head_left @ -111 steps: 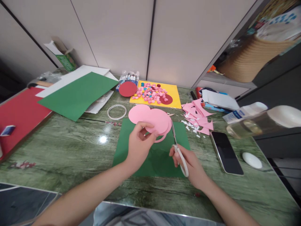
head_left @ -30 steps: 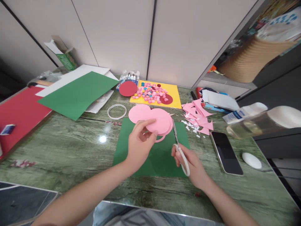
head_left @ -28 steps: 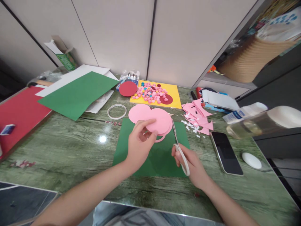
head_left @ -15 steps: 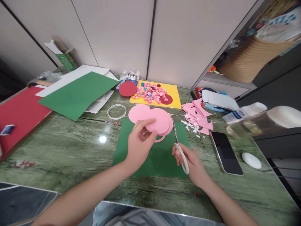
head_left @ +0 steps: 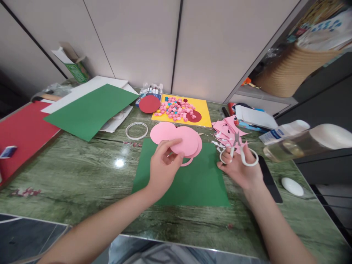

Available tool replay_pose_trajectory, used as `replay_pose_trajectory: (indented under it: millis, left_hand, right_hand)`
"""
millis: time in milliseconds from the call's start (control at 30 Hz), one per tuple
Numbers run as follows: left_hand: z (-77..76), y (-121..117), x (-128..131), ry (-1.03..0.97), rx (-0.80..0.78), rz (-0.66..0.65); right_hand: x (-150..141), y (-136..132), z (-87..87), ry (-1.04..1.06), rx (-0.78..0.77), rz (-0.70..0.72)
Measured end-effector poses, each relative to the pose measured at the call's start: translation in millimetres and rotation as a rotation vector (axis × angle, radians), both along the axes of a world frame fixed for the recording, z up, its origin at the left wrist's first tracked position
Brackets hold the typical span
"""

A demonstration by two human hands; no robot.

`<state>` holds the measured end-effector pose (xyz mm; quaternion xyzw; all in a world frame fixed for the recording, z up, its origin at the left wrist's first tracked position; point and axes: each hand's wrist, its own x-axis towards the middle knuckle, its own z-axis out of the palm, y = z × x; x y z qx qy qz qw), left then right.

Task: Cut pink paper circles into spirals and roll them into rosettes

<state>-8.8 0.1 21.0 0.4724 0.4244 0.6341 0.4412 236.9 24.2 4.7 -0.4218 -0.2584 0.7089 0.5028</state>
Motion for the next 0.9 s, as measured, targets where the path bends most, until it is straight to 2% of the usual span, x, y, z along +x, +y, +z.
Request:
replay_pose_trajectory:
  millis: [133,267,367,567,667,767,900]
  left_hand:
    - [0.3,0,0,0.001,-0.012,-0.002]
    - [-0.7,0,-1,0.013,-0.016,0.008]
    - [-2.2,1,-1,0.003,-0.036,0.007]
    - [-8.5,6,-2,-0.083,-0.088,0.0]
    - [-11.6,7,-3,-0.129,-0.122,-0.01]
    - [-13.0,8,-3,-0.176,-0.145,-0.031]
    - [-13.6,8,-3,-0.205,-0.169,-0.023]
  right_hand:
    - [7,3,-1.5,0.188,-0.058,0.037]
    - [5,4,-6.1,0.292,-0.059,-0.035]
    - [5,3,-7.2,0.321,-0.057,-0.083]
    - [3,-1,-4.6,0.322,-0.053,-0.077]
    - [0,-3,-1.7,0.27,-0.017,-0.079]
    - [-5,-6,4.5,0.145,0.024,-0.025]
    - [-18,-16,10.5,-0.082,0.181,0.072]
